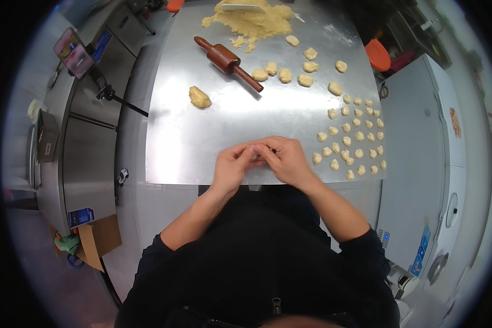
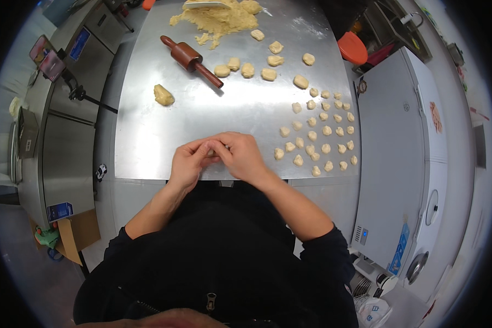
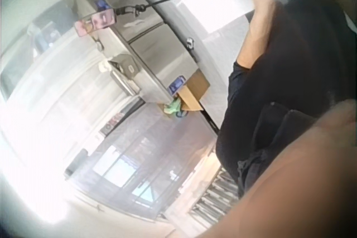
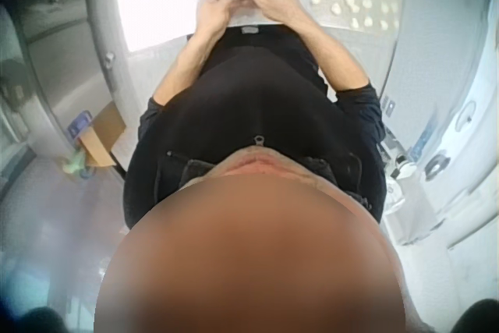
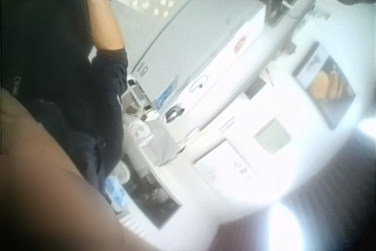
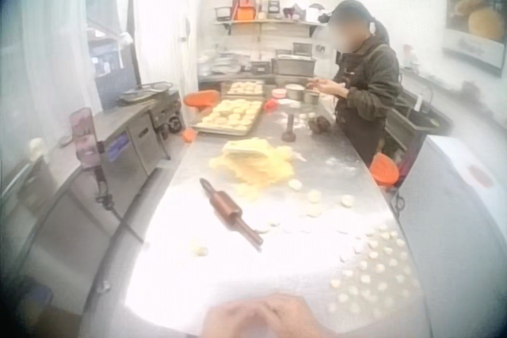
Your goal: The person shapes small pieces of dough into balls and then flattens them using a rolling pin on a stainless steel countertop. The person repeatedly picks up dough pieces, rolls them, and flattens them into discs.
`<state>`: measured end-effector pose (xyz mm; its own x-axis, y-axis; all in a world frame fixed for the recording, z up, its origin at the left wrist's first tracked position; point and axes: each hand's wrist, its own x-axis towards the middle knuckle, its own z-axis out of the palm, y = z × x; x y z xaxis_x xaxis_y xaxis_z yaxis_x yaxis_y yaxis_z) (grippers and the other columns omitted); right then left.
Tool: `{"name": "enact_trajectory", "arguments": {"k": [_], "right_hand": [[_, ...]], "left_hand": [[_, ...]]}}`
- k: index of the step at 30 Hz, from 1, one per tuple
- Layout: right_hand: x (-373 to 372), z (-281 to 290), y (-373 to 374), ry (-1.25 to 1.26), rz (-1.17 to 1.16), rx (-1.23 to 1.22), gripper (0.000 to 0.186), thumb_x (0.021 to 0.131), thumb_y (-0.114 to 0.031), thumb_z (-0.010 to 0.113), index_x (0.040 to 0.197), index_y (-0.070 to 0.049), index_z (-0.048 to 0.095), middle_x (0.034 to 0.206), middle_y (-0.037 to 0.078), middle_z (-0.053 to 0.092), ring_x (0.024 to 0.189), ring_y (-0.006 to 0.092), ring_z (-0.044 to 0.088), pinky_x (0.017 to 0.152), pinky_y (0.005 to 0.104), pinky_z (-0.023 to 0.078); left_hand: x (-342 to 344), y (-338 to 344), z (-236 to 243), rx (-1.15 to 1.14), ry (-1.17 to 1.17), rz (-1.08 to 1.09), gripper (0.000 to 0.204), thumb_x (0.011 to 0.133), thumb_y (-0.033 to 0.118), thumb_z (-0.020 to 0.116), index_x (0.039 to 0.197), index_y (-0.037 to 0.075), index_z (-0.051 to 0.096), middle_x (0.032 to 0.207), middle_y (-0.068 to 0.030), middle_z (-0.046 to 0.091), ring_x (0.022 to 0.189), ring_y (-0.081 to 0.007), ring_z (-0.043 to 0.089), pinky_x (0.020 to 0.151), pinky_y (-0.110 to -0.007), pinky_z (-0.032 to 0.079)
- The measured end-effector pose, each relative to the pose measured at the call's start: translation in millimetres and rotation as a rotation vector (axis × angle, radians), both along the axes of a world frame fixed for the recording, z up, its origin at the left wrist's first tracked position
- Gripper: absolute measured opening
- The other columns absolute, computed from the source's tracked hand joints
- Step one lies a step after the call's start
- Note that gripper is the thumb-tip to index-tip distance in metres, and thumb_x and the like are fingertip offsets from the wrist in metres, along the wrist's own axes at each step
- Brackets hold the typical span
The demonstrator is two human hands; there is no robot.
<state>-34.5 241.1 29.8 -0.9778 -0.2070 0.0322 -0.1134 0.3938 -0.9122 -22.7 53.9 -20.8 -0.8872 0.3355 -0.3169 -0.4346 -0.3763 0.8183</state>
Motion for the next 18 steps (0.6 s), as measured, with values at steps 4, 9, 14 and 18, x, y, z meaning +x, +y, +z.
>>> {"name": "enact_trajectory", "arguments": {"k": [4, 9, 14, 18], "right_hand": [[-49.4, -25.0, -16.6, 0.268, -0.405, -0.041, 0.027, 0.098, -0.024, 0.077, 0.107, 0.001, 0.080, 0.089, 0.016, 0.078, 0.080, 0.0286, 0.075, 0.074, 0.0402, 0.057], [-141.6, -36.8, -27.7, 0.453, -0.243, 0.510, 0.055, 0.091, -0.034, 0.084, 0.132, -0.001, 0.066, 0.110, 0.017, 0.076, 0.107, 0.0349, 0.069, 0.095, 0.0460, 0.052], [-190.5, -23.3, -72.5, 0.331, -0.122, 0.797, 0.072, 0.088, -0.038, 0.085, 0.140, 0.002, 0.055, 0.103, 0.021, 0.077, 0.102, 0.0366, 0.070, 0.094, 0.0475, 0.052], [-212.8, -27.5, -87.4, 0.213, -0.104, 0.750, 0.050, 0.093, -0.030, 0.075, 0.130, 0.000, 0.059, 0.090, 0.021, 0.077, 0.084, 0.0401, 0.075, 0.084, 0.0503, 0.057]], "left_hand": [[-0.8, -30.3, -4.6, -0.246, -0.012, 0.211, 0.032, 0.108, 0.010, 0.068, 0.135, -0.008, 0.070, 0.120, -0.0155, 0.077, 0.102, -0.0189, 0.074, 0.089, -0.033, 0.062], [11.7, -65.5, -10.4, -0.399, 0.227, 0.370, 0.042, 0.107, 0.006, 0.067, 0.147, -0.005, 0.061, 0.121, -0.0124, 0.076, 0.101, -0.0131, 0.070, 0.087, -0.029, 0.058], [21.6, -87.2, -16.7, -0.565, 0.430, 0.507, 0.041, 0.107, 0.005, 0.066, 0.147, -0.004, 0.060, 0.121, -0.0099, 0.077, 0.100, -0.0104, 0.068, 0.087, -0.026, 0.055], [22.2, -104.4, -22.1, -0.657, 0.534, 0.571, 0.020, 0.108, 0.008, 0.068, 0.125, -0.003, 0.069, 0.115, -0.0107, 0.080, 0.095, -0.0134, 0.071, 0.087, -0.027, 0.057]]}}
